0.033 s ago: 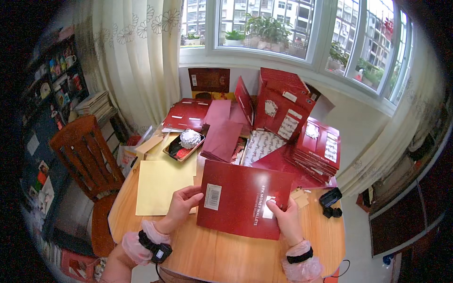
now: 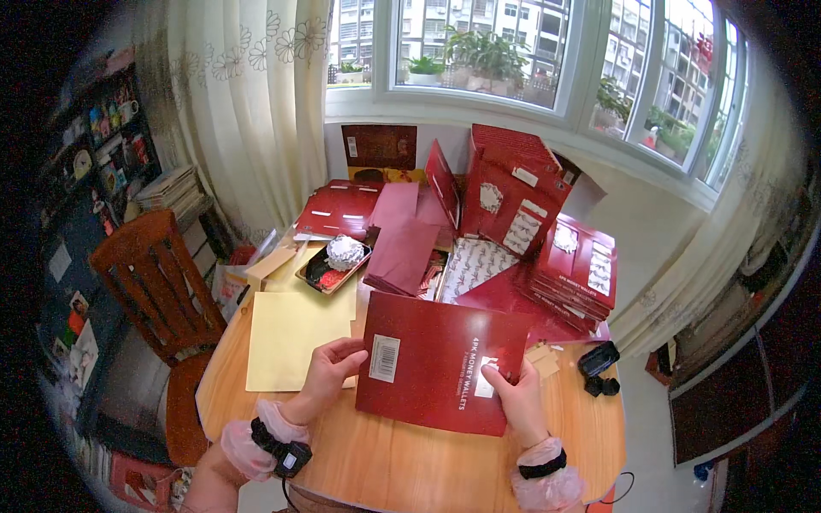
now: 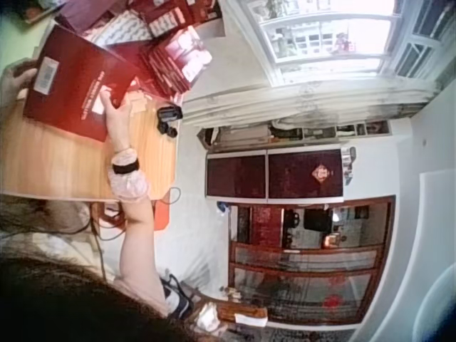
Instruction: The person by hand places a red cardboard wallet insert into a larger red cardboard folder, pressing the flaps down to secure it.
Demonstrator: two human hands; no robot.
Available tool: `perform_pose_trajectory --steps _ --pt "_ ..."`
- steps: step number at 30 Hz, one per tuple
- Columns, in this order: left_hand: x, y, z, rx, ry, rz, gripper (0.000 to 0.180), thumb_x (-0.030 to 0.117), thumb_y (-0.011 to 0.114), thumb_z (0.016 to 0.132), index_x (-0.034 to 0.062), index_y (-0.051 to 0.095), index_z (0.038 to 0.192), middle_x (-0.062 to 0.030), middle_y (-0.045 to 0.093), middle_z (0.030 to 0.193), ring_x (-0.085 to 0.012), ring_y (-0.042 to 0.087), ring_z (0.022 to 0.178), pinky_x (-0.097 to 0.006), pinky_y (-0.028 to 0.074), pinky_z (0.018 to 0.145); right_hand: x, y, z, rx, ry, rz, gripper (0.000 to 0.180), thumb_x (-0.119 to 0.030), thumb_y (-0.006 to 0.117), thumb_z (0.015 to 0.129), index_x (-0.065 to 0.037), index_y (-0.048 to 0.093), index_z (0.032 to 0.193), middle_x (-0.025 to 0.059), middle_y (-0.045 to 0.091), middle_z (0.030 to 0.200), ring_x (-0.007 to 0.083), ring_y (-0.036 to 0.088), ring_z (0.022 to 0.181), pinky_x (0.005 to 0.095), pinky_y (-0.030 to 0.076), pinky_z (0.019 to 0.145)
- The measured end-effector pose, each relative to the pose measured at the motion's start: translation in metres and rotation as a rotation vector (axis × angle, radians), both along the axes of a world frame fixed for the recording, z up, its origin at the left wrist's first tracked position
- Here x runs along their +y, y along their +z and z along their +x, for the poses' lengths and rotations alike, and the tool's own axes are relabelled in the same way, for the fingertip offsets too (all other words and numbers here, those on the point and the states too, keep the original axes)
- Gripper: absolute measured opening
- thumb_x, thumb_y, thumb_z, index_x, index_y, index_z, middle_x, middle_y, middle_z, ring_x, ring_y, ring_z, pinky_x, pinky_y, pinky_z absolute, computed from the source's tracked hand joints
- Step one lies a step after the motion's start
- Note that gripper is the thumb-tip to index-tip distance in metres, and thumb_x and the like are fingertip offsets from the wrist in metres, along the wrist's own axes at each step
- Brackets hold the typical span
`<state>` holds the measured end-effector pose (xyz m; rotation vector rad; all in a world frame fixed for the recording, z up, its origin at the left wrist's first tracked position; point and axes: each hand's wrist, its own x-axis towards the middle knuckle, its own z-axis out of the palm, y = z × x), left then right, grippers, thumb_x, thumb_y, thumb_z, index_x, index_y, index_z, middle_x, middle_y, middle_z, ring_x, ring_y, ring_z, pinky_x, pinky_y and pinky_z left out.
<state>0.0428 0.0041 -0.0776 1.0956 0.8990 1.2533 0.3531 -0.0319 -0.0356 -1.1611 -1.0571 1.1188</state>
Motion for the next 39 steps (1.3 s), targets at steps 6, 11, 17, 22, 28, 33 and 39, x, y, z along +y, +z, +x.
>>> perform_pose_trajectory --steps 6,11,17,22,28,33,39 --pt "-0.002 0.000 0.000 -0.040 0.100 -0.030 0.026 0.011 0.069 0.093 -0.0026 0.067 0.115 -0.0091 0.073 0.101 -0.0123 0.069 0.085 -0.028 0.059 0.077 -0.004 0.004 -0.003 -0.069 0.023 0.011 0.023 -0.008 0.072 0.088 -0.004 0.064 0.109 -0.0023 0.067 0.090 0.0037 0.059 0.074 0.0215 0.046 0.064" --pt "0.000 -0.003 -0.001 -0.090 0.109 -0.041 0.024 0.012 0.069 0.093 -0.0017 0.068 0.113 -0.0086 0.073 0.099 -0.0124 0.070 0.083 -0.028 0.060 0.075 0.001 -0.004 -0.007 -0.042 0.007 0.066 0.021 -0.009 0.072 0.089 -0.004 0.065 0.107 -0.0047 0.065 0.085 0.0017 0.054 0.066 0.0201 0.041 0.057" --pt "-0.002 0.003 0.003 -0.089 0.145 -0.036 0.022 0.014 0.068 0.094 -0.0015 0.070 0.110 -0.0073 0.073 0.097 -0.0117 0.069 0.082 -0.028 0.060 0.073 -0.001 -0.004 -0.005 -0.062 0.017 0.056 0.018 -0.010 0.072 0.089 -0.005 0.065 0.104 -0.0070 0.062 0.078 -0.0001 0.049 0.060 0.0194 0.036 0.051" --pt "-0.003 0.004 0.002 -0.074 0.175 -0.027 0.021 0.015 0.068 0.094 -0.0008 0.070 0.108 -0.0056 0.072 0.094 -0.0108 0.069 0.081 -0.028 0.060 0.072 -0.001 -0.002 -0.007 -0.048 0.026 0.034 0.017 -0.011 0.072 0.089 -0.005 0.065 0.104 -0.0066 0.062 0.077 0.0000 0.049 0.059 0.0195 0.036 0.051" --pt "-0.001 -0.004 -0.001 -0.069 0.163 -0.042 0.018 0.016 0.066 0.096 0.0005 0.071 0.103 -0.0052 0.072 0.093 -0.0103 0.068 0.079 -0.027 0.059 0.070 -0.001 -0.003 -0.006 -0.106 0.033 0.044 0.019 -0.009 0.072 0.089 -0.006 0.064 0.106 -0.0066 0.062 0.079 0.0001 0.048 0.059 0.0197 0.036 0.051" --pt "-0.001 0.001 -0.001 -0.104 0.150 -0.036 0.019 0.016 0.066 0.096 0.0003 0.070 0.105 -0.0058 0.073 0.095 -0.0105 0.069 0.082 -0.027 0.058 0.073 0.002 -0.008 -0.006 -0.048 0.005 0.079 0.020 -0.010 0.072 0.089 -0.006 0.064 0.106 -0.0070 0.061 0.077 0.0004 0.048 0.057 0.0195 0.035 0.049" --pt "-0.001 0.000 0.003 -0.058 0.135 0.028 0.023 0.014 0.065 0.096 -0.0020 0.067 0.113 -0.0076 0.072 0.099 -0.0119 0.069 0.084 -0.027 0.058 0.075 0.002 -0.009 -0.004 -0.051 -0.017 0.065 0.021 -0.010 0.073 0.088 -0.006 0.064 0.107 -0.0062 0.061 0.076 0.0006 0.048 0.056 0.0198 0.035 0.049"
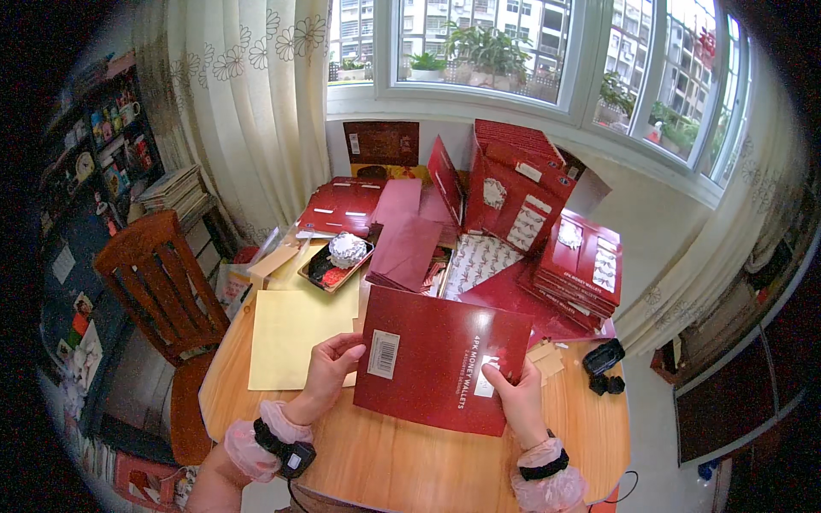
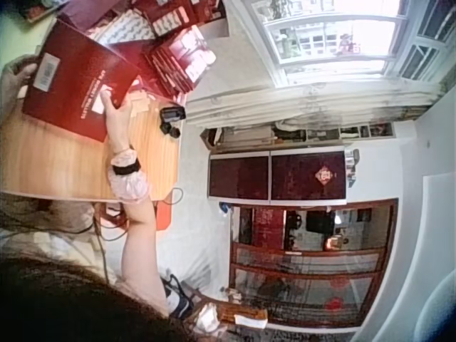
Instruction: The person by hand places a red cardboard wallet insert into a larger red cardboard folder, pressing the flaps down to secure it.
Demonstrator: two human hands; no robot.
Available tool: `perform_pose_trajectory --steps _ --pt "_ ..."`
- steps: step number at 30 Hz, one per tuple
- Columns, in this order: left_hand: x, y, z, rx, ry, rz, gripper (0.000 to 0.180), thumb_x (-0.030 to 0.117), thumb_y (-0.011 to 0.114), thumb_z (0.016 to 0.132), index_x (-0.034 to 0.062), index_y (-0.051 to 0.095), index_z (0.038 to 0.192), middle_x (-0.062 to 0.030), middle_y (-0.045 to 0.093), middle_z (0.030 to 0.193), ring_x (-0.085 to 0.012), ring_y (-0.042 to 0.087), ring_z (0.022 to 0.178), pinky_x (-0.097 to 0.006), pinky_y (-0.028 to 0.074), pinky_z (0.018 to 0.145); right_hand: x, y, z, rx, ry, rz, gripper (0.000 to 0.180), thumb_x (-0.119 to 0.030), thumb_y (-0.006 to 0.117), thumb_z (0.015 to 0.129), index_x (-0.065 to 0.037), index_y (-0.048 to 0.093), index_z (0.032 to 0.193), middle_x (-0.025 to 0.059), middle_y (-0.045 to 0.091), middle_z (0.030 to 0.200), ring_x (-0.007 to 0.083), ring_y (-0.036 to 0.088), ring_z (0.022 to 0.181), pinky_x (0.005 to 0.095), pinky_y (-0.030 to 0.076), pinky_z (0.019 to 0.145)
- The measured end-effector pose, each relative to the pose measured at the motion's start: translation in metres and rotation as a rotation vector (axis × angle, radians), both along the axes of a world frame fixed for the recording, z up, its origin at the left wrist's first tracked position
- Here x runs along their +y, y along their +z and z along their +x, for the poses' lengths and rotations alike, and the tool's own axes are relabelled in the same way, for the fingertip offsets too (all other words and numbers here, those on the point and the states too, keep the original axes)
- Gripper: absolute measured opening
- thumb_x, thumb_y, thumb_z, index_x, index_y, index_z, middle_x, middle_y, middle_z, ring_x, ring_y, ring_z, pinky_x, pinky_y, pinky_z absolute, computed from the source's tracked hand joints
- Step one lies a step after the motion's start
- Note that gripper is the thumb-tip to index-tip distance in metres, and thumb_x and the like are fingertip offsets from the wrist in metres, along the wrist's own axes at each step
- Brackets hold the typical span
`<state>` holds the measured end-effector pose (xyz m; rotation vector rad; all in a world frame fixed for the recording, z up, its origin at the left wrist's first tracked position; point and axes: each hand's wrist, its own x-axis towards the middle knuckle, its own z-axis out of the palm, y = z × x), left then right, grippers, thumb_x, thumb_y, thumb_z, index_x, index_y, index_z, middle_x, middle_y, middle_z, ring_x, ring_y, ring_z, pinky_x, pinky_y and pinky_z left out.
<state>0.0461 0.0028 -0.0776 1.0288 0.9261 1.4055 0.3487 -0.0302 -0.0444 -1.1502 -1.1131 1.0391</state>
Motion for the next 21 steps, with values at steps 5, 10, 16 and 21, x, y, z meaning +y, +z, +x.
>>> perform_pose_trajectory --steps 5,10,16,21 --pt "-0.002 0.005 -0.001 -0.010 0.006 -0.035 0.024 0.014 0.066 0.095 -0.0028 0.068 0.112 -0.0085 0.072 0.098 -0.0123 0.069 0.083 -0.027 0.059 0.074 -0.007 0.012 -0.004 0.000 0.021 -0.041 0.022 -0.011 0.073 0.088 -0.006 0.064 0.108 -0.0053 0.063 0.079 0.0010 0.050 0.058 0.0197 0.037 0.050" --pt "-0.003 0.007 -0.003 0.022 0.039 -0.059 0.022 0.018 0.068 0.095 -0.0022 0.070 0.104 -0.0066 0.073 0.090 -0.0120 0.069 0.077 -0.028 0.060 0.070 -0.007 0.013 -0.007 0.004 0.034 -0.056 0.023 -0.010 0.072 0.089 -0.004 0.064 0.110 -0.0043 0.066 0.086 0.0016 0.053 0.064 0.0196 0.040 0.054" --pt "0.000 0.004 -0.001 0.012 0.011 -0.060 0.019 0.015 0.068 0.095 -0.0008 0.070 0.105 -0.0064 0.073 0.092 -0.0111 0.069 0.078 -0.027 0.059 0.071 -0.001 0.002 0.001 0.069 0.072 -0.009 0.029 -0.009 0.072 0.089 -0.002 0.062 0.115 0.0001 0.069 0.098 0.0048 0.061 0.081 0.0230 0.050 0.070" --pt "-0.004 0.011 0.003 0.069 -0.090 -0.036 0.016 0.008 0.069 0.093 -0.0002 0.068 0.107 -0.0066 0.073 0.096 -0.0103 0.069 0.084 -0.026 0.058 0.075 -0.002 0.005 0.005 0.096 0.032 0.009 0.025 -0.009 0.073 0.088 -0.001 0.066 0.110 0.0006 0.070 0.095 0.0062 0.063 0.077 0.0241 0.051 0.069"
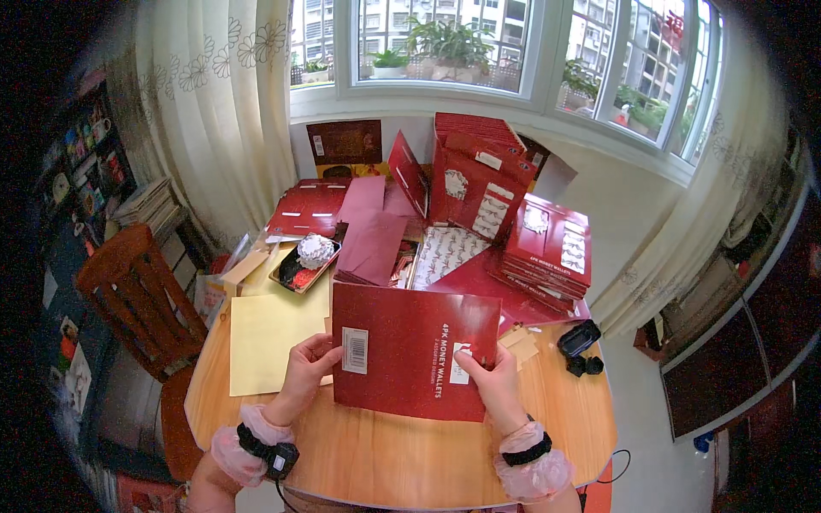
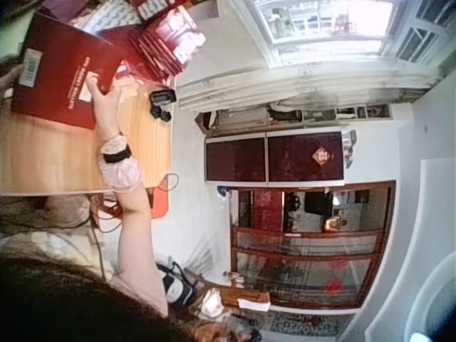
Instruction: The person by hand places a red cardboard wallet insert into a larger red cardboard folder, pressing the flaps down to secure it.
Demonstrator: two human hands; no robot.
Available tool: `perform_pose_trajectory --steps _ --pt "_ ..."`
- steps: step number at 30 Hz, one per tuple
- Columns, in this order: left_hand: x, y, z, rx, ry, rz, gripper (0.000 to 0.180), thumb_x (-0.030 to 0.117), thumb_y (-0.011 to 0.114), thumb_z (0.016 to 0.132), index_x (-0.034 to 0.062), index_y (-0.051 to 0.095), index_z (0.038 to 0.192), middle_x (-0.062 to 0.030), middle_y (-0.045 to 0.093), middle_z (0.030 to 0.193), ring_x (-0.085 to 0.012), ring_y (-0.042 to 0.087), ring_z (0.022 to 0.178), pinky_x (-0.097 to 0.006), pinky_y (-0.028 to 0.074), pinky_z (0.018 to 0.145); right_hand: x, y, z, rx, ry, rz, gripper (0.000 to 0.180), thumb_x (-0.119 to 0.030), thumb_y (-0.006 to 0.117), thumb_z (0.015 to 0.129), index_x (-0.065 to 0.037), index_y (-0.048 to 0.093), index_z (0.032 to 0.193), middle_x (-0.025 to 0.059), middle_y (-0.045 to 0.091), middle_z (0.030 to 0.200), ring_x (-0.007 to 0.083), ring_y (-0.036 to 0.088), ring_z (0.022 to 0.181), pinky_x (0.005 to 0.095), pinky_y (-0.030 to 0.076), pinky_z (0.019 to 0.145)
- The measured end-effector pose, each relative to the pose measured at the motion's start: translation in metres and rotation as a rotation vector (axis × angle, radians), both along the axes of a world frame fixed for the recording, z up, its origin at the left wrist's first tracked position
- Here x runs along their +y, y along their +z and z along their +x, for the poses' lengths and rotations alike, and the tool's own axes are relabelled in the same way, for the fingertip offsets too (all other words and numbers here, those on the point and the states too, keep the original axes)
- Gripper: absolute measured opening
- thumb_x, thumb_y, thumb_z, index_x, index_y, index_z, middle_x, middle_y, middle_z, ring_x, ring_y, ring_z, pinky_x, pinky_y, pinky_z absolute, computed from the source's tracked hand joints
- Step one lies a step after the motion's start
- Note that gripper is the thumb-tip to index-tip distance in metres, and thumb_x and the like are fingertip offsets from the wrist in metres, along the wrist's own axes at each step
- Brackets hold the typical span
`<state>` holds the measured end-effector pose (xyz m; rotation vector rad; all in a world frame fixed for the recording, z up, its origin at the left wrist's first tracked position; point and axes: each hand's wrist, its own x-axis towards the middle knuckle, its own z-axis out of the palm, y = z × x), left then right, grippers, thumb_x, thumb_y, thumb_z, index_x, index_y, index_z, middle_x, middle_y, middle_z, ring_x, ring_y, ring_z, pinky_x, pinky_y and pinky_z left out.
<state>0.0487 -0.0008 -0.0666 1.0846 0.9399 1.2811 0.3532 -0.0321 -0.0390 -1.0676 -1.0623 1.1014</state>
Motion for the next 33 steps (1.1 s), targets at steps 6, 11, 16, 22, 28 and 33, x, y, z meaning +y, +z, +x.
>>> perform_pose_trajectory --steps 6,11,16,22,28,33 --pt "-0.009 0.012 -0.003 0.093 0.079 0.294 0.018 -0.006 0.071 0.086 -0.0005 0.070 0.102 -0.0092 0.074 0.100 -0.0156 0.070 0.092 -0.028 0.056 0.082 -0.012 0.034 0.019 -0.174 -0.031 0.098 0.021 0.003 0.076 0.080 -0.003 0.072 0.099 0.0061 0.073 0.101 0.0140 0.068 0.092 0.0288 0.053 0.080" --pt "-0.013 0.046 -0.010 0.370 0.199 0.870 0.024 -0.008 0.075 0.075 0.0050 0.074 0.095 -0.0119 0.074 0.095 -0.0266 0.072 0.094 -0.032 0.058 0.086 0.004 0.040 0.033 -0.436 -0.001 0.641 0.022 -0.006 0.071 0.084 -0.002 0.071 0.106 0.0153 0.062 0.131 0.0295 0.053 0.129 0.0422 0.040 0.108" --pt "-0.022 0.065 -0.011 0.704 0.300 1.247 0.024 -0.004 0.076 0.072 0.0085 0.076 0.092 -0.0084 0.073 0.096 -0.0266 0.073 0.093 -0.036 0.062 0.080 0.006 0.029 0.027 0.391 0.077 0.133 0.053 -0.039 0.052 0.102 0.000 0.047 0.138 0.0183 0.058 0.134 0.0294 0.061 0.118 0.0395 0.053 0.096" --pt "-0.026 0.060 -0.008 1.136 0.144 1.451 0.030 0.010 0.070 0.078 0.0162 0.074 0.108 0.0020 0.072 0.105 -0.0153 0.071 0.098 -0.026 0.061 0.076 0.004 0.026 0.025 0.528 0.137 0.019 0.060 -0.051 0.040 0.103 -0.005 0.036 0.141 0.0182 0.063 0.126 0.0295 0.070 0.099 0.0403 0.060 0.082" --pt "-0.032 0.045 0.005 1.190 -0.054 1.504 0.031 0.011 0.068 0.082 0.0142 0.072 0.112 0.0011 0.070 0.108 -0.0127 0.070 0.096 -0.024 0.060 0.075 0.002 0.027 0.015 0.192 -0.060 0.088 0.057 -0.013 0.062 0.096 -0.008 0.031 0.143 0.0151 0.066 0.119 0.0199 0.070 0.097 0.0308 0.061 0.073" --pt "-0.029 0.037 0.006 0.974 -0.081 1.309 0.035 0.015 0.078 0.078 0.0130 0.070 0.113 0.0002 0.070 0.109 -0.0143 0.069 0.098 -0.027 0.061 0.080 0.007 0.019 0.022 0.137 -0.166 0.149 0.051 -0.006 0.063 0.093 -0.006 0.040 0.139 0.0074 0.069 0.106 0.0120 0.069 0.081 0.0252 0.058 0.065"
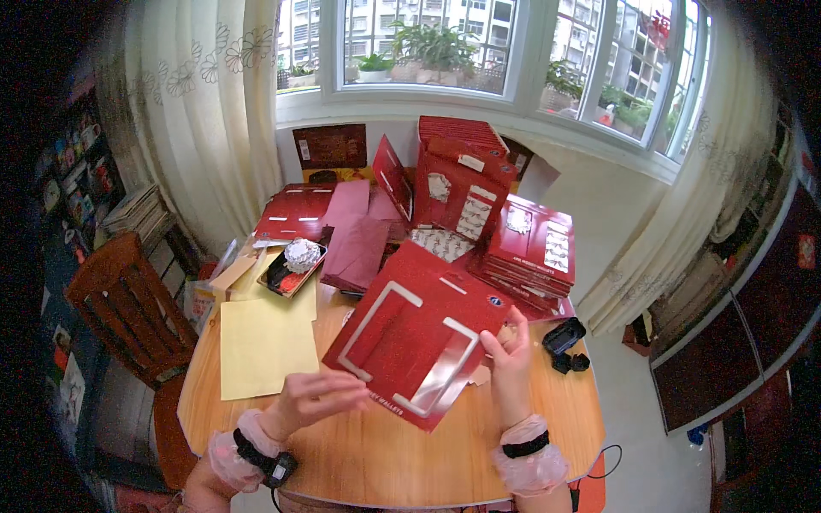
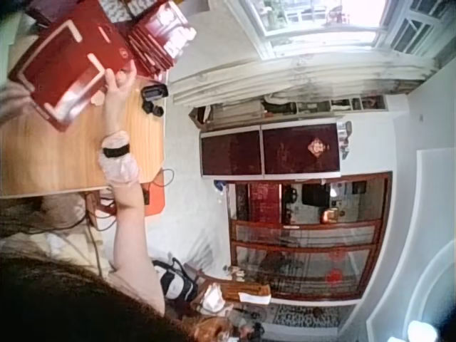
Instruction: The person by hand places a red cardboard wallet insert into a larger red cardboard folder, pressing the flaps down to secure it.
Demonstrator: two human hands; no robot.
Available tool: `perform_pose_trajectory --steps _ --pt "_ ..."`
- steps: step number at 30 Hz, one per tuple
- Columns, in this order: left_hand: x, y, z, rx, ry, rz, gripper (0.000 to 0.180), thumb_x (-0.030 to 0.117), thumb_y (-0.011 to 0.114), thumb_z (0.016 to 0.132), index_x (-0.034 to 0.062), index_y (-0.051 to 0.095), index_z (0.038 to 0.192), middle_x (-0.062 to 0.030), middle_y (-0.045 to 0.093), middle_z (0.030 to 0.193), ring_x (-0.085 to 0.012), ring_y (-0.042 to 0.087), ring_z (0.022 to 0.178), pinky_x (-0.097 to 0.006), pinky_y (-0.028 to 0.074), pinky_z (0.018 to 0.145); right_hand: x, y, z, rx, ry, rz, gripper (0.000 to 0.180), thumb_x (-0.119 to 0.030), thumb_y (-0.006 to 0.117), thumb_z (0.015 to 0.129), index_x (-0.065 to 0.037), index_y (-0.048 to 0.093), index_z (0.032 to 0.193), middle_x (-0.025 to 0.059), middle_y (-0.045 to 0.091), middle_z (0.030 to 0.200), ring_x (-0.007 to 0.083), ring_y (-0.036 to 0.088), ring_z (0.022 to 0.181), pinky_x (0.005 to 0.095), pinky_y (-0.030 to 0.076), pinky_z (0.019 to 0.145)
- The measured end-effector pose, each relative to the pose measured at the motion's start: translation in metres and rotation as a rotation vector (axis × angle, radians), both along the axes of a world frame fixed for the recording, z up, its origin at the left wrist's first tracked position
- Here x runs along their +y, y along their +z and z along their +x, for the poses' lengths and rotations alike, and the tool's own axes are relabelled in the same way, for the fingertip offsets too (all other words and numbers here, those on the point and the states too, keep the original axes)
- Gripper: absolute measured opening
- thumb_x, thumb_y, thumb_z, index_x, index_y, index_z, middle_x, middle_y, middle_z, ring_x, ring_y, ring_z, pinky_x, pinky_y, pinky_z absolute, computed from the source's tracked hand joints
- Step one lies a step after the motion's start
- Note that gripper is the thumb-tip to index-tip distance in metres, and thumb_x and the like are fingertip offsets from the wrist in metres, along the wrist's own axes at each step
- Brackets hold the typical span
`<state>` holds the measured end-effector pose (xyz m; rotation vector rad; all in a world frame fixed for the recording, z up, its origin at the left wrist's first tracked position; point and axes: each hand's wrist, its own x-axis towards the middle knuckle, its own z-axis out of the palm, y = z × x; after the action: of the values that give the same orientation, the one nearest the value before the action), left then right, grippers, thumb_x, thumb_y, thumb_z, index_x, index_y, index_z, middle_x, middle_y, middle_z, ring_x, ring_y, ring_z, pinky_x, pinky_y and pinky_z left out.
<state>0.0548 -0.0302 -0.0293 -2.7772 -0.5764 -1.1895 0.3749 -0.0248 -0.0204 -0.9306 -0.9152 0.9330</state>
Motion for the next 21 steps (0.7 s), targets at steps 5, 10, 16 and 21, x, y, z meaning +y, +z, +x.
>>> perform_pose_trajectory --steps 5,10,16,21 --pt "0.016 -0.003 -0.002 -0.470 0.137 -0.564 0.081 0.011 0.086 0.073 0.0092 0.044 0.143 -0.0142 0.058 0.133 -0.0247 0.068 0.102 -0.037 0.062 0.081 0.003 -0.002 0.012 0.125 -0.049 -0.012 0.048 -0.003 0.061 0.093 -0.007 0.041 0.135 0.0094 0.070 0.106 0.0138 0.070 0.082 0.0268 0.059 0.065" --pt "0.021 -0.022 -0.006 -0.675 -0.072 -1.023 0.079 0.000 0.079 0.081 0.0097 0.038 0.148 -0.0213 0.060 0.130 -0.0209 0.069 0.102 -0.035 0.061 0.086 0.006 -0.011 0.016 0.104 -0.033 -0.046 0.043 -0.004 0.061 0.093 -0.007 0.042 0.132 0.0090 0.070 0.106 0.0143 0.070 0.084 0.0269 0.059 0.066" --pt "0.019 -0.016 -0.007 -0.603 0.001 -1.104 0.054 -0.003 0.074 0.084 0.0004 0.056 0.135 -0.0156 0.069 0.116 -0.0182 0.070 0.098 -0.029 0.060 0.088 0.005 -0.002 0.005 0.129 -0.044 -0.055 0.041 -0.005 0.061 0.094 -0.007 0.044 0.131 0.0077 0.070 0.104 0.0135 0.070 0.080 0.0273 0.059 0.065" --pt "0.021 -0.025 -0.005 -0.735 -0.064 -1.142 0.050 -0.003 0.076 0.082 0.0031 0.063 0.129 -0.0099 0.073 0.107 -0.0111 0.070 0.086 -0.017 0.054 0.068 0.007 -0.012 0.011 0.121 -0.007 -0.062 0.041 -0.006 0.062 0.095 -0.007 0.043 0.131 0.0091 0.070 0.109 0.0136 0.070 0.087 0.0265 0.059 0.065"
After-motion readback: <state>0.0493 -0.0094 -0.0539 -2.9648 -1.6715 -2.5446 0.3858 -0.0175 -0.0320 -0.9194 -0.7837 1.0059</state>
